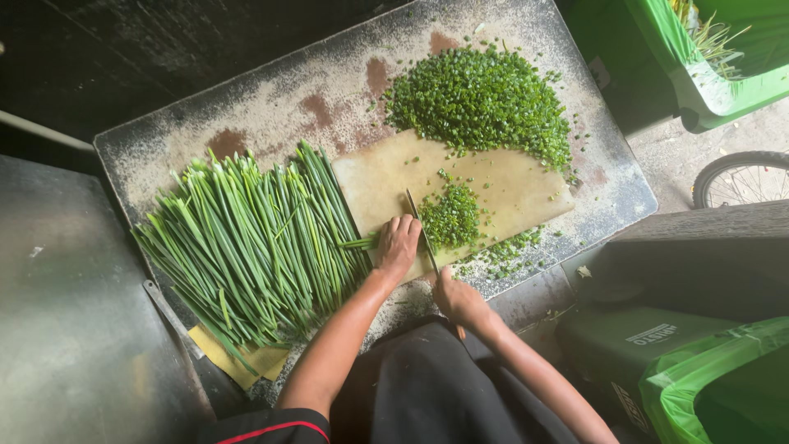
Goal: The person chops green onion stalks into small pieces on a cutting board using a cleaver, gathering the chopped pieces into a growing pile beside the board. They repeatedly align stalks from a bundle, slice them, and sweep the cut pieces onto the pile.
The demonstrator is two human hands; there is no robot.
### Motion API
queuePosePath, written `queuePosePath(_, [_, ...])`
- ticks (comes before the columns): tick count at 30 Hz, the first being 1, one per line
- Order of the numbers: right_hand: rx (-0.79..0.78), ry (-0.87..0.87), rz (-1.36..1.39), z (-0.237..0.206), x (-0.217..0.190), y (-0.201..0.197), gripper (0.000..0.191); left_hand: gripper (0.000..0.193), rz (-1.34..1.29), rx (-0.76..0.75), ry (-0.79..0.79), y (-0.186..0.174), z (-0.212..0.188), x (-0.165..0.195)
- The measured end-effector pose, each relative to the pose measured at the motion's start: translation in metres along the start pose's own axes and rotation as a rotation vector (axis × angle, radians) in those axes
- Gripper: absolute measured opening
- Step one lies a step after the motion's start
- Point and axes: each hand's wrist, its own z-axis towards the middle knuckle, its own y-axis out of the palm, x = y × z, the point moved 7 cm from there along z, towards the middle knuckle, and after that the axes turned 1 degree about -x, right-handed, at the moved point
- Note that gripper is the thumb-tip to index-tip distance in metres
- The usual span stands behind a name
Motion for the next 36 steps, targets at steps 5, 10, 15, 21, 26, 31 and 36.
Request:
queuePosePath(5, [-0.097,0.045,-0.098,0.0,0.01,0.012,0.035,0.022,0.002,0.071,0.001,-0.003,0.002,-0.001])
queuePosePath(10, [-0.039,0.005,0.023,0.006,-0.004,0.001,0.028,0.018,-0.024,0.043,0.006,-0.001,-0.001,-0.001])
queuePosePath(15, [-0.163,0.067,0.048,-0.002,0.008,0.007,0.029,0.019,-0.007,0.042,-0.052,0.0,-0.003,-0.004])
queuePosePath(21, [0.084,-0.194,0.155,0.01,-0.014,0.001,0.03,0.016,-0.07,0.038,-0.018,-0.003,-0.003,-0.002])
queuePosePath(26, [-0.08,0.105,0.091,0.014,-0.007,-0.007,0.034,0.014,-0.046,0.165,-0.051,-0.022,-0.011,-0.008])
queuePosePath(31, [-0.051,0.026,-0.028,-0.02,-0.02,-0.011,0.027,0.015,0.021,0.002,-0.031,-0.011,-0.016,-0.013])
queuePosePath(36, [-0.093,0.026,-0.082,-0.025,-0.018,0.008,0.031,0.023,0.041,0.085,0.011,-0.011,-0.016,-0.011])
